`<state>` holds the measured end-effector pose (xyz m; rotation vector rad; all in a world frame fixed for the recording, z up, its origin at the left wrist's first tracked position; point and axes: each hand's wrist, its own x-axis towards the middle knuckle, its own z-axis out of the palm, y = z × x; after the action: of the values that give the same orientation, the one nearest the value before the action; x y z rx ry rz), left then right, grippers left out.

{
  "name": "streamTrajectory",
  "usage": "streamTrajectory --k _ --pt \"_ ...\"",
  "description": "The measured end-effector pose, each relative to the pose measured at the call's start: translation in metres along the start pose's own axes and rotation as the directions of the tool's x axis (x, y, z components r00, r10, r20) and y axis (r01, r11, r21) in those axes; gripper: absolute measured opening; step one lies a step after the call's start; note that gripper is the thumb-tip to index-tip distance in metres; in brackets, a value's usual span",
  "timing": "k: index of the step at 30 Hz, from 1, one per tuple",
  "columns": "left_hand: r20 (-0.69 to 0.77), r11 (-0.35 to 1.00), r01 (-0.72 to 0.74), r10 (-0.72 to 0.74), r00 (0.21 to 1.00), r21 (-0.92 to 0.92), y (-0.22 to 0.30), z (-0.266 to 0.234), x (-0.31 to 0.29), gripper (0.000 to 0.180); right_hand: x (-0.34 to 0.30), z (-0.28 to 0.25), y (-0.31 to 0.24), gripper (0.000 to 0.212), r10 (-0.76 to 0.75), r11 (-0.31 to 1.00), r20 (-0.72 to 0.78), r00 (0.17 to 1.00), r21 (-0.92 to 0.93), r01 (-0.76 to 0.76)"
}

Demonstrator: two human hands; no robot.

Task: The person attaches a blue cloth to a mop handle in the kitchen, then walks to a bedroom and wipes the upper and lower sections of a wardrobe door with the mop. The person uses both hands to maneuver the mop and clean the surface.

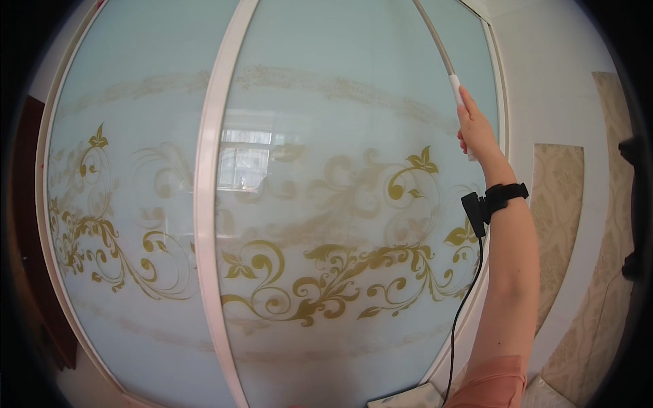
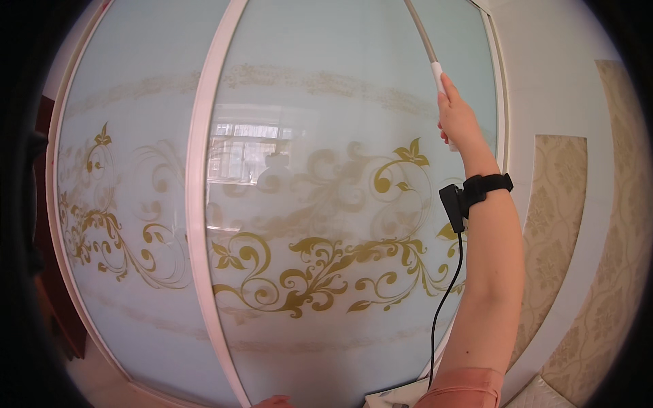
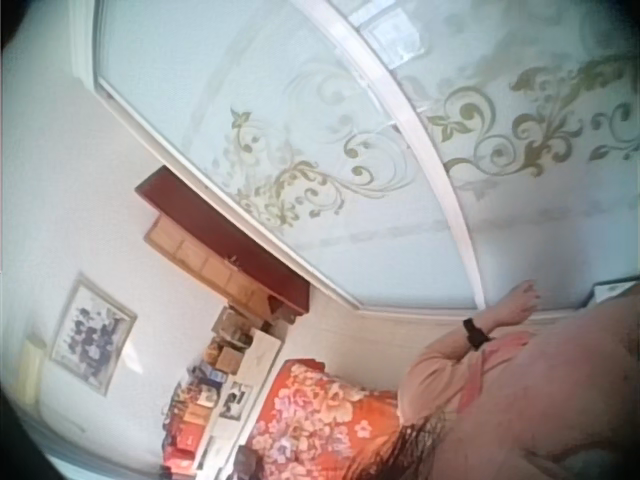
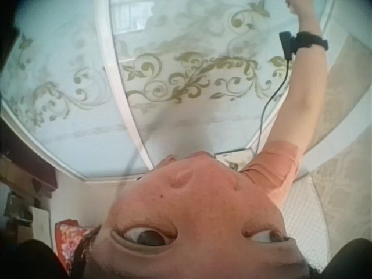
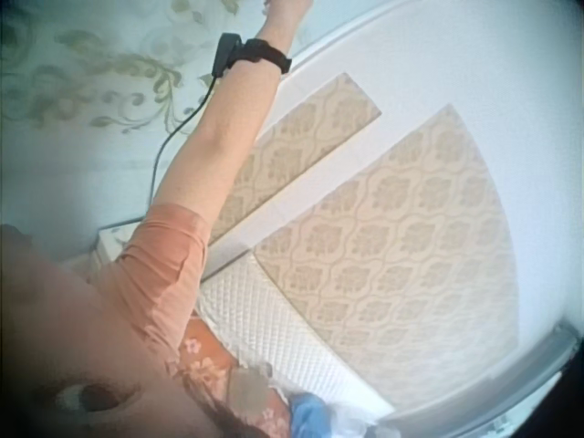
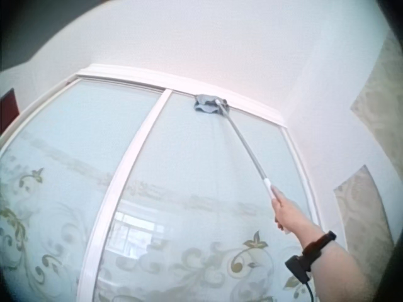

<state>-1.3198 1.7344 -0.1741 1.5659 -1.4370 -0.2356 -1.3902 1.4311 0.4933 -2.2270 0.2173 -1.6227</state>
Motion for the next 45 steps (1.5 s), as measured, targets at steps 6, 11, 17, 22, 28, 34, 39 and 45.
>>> streamTrajectory --k 6,11,17,22,28,34,39,45 --pt "-0.190 0.986 0.167 -0.162 0.968 0.013 -0.018 0.034 0.059 0.028 0.021 -0.050 0.069 0.047 0.023 0.999 -0.025 0.999 0.038 -0.022" --pt "-0.124 0.971 0.205 -0.219 0.968 -0.122 -0.023 0.072 0.129 0.030 0.053 -0.089 0.135 0.047 0.021 0.999 -0.052 0.998 0.030 -0.020" --pt "-0.154 0.962 0.217 -0.243 0.958 -0.163 -0.022 0.117 0.179 0.022 0.077 -0.124 0.211 0.047 0.025 1.000 -0.072 0.997 0.017 -0.023" --pt "-0.188 0.986 0.112 -0.135 0.973 -0.126 -0.039 0.142 0.198 0.011 0.096 -0.149 0.264 0.047 0.019 1.000 -0.115 0.993 0.003 -0.019" --pt "-0.175 0.966 0.141 -0.181 0.968 -0.216 -0.044 0.148 0.211 0.008 0.114 -0.169 0.287 0.047 0.133 0.990 -0.158 0.978 0.058 -0.125" --pt "-0.105 0.842 -0.204 0.293 0.950 0.500 -0.021 0.143 0.217 0.009 0.100 -0.161 0.270 0.048 0.024 0.983 -0.044 0.999 0.186 -0.015" --pt "-0.073 0.912 -0.106 0.147 0.986 0.397 0.002 0.133 0.226 0.015 0.081 -0.142 0.248 0.050 -0.054 0.979 -0.012 0.998 0.198 0.056" --pt "-0.098 0.956 0.031 -0.003 0.995 0.291 0.021 0.133 0.239 0.023 0.076 -0.140 0.249 0.048 -0.125 0.977 0.016 0.992 0.176 0.120"
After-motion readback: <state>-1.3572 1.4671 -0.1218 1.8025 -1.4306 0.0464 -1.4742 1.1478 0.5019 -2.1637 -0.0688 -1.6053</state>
